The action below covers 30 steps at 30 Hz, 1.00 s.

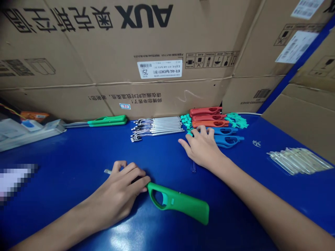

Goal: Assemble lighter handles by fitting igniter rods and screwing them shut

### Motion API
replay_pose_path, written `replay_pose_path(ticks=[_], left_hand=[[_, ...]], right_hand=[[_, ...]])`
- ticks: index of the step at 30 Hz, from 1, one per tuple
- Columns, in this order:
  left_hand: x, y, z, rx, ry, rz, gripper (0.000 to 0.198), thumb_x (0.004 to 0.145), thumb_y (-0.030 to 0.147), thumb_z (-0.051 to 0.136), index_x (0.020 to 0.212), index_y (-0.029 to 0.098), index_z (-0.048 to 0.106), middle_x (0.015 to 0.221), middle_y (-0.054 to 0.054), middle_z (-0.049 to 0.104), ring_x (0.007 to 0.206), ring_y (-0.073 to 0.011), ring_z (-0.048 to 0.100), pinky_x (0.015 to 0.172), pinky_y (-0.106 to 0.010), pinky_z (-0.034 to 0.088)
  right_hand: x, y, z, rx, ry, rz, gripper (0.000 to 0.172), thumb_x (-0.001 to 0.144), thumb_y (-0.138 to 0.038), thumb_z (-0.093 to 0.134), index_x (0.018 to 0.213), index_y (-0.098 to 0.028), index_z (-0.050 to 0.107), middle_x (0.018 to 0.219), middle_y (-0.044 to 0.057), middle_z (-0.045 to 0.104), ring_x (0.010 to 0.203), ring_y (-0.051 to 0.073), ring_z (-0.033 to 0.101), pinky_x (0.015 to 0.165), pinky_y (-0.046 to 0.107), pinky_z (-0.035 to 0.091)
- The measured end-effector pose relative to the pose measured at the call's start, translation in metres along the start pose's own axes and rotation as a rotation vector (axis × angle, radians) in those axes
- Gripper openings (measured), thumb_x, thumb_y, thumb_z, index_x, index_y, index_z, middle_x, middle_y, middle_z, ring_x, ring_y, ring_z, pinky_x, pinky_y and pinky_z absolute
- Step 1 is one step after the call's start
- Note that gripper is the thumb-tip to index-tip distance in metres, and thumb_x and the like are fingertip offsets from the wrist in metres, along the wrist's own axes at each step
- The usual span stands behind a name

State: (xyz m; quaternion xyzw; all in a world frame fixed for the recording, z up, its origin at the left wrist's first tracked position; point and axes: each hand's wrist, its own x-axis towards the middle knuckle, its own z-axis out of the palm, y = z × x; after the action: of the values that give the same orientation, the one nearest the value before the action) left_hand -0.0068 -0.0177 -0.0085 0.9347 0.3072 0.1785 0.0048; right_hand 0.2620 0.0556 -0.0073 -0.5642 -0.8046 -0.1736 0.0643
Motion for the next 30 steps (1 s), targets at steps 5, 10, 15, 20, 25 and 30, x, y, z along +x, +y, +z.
replay_pose_path(ticks=[5, 10, 15, 20, 25, 30], left_hand=[[0.001, -0.001, 0.001, -0.013, 0.006, 0.008, 0.023, 0.099, 0.013, 0.043, 0.103, 0.015, 0.066, 0.084, -0.005, 0.062, 0.077, -0.021, 0.049, 0.074, -0.04, 0.026], [0.002, -0.003, 0.001, -0.02, 0.053, 0.032, 0.02, 0.101, 0.016, 0.046, 0.104, 0.015, 0.066, 0.083, -0.004, 0.065, 0.077, -0.0194, 0.053, 0.074, -0.039, 0.027], [0.001, -0.001, 0.001, -0.038, 0.045, 0.006, 0.02, 0.1, 0.017, 0.048, 0.1, 0.016, 0.067, 0.085, -0.005, 0.065, 0.078, -0.0193, 0.054, 0.074, -0.039, 0.029], [0.002, -0.002, -0.001, -0.054, 0.024, 0.005, 0.019, 0.1, 0.018, 0.047, 0.099, 0.015, 0.066, 0.088, -0.006, 0.066, 0.079, -0.0199, 0.053, 0.075, -0.039, 0.029], [0.001, -0.006, -0.002, -0.073, 0.056, -0.013, 0.017, 0.1, 0.025, 0.052, 0.104, 0.012, 0.062, 0.089, -0.007, 0.066, 0.081, -0.0207, 0.054, 0.075, -0.039, 0.031], [0.001, -0.013, -0.002, -0.103, 0.069, -0.099, 0.012, 0.099, 0.019, 0.05, 0.103, 0.014, 0.06, 0.096, -0.007, 0.067, 0.083, -0.0204, 0.053, 0.076, -0.038, 0.032]], right_hand=[[0.0, -0.001, -0.001, 0.002, 0.006, -0.027, 0.046, 0.103, -0.042, 0.038, 0.102, -0.013, 0.074, 0.11, 0.017, 0.069, 0.104, 0.036, 0.047, 0.079, 0.046, 0.032], [0.0, -0.003, -0.003, 0.044, 0.029, -0.085, 0.039, 0.102, -0.033, 0.041, 0.102, -0.012, 0.074, 0.109, 0.017, 0.07, 0.103, 0.036, 0.05, 0.08, 0.047, 0.032], [-0.004, -0.012, -0.01, 0.162, 0.048, -0.147, 0.032, 0.101, -0.024, 0.043, 0.103, -0.013, 0.073, 0.107, 0.015, 0.072, 0.11, 0.036, 0.052, 0.089, 0.053, 0.036], [-0.017, -0.025, -0.021, 0.786, -0.038, -0.363, 0.035, 0.098, -0.011, 0.043, 0.125, -0.021, 0.062, 0.122, 0.008, 0.066, 0.117, 0.022, 0.055, 0.098, 0.041, 0.047], [-0.026, -0.032, -0.029, 0.953, 0.014, -0.378, 0.029, 0.092, -0.009, 0.049, 0.114, -0.018, 0.065, 0.109, 0.007, 0.07, 0.106, 0.019, 0.06, 0.095, 0.036, 0.05], [-0.03, -0.034, -0.039, 0.882, -0.082, -0.389, 0.01, 0.087, -0.017, 0.059, 0.094, -0.017, 0.067, 0.086, 0.005, 0.068, 0.082, 0.018, 0.06, 0.081, 0.034, 0.049]])
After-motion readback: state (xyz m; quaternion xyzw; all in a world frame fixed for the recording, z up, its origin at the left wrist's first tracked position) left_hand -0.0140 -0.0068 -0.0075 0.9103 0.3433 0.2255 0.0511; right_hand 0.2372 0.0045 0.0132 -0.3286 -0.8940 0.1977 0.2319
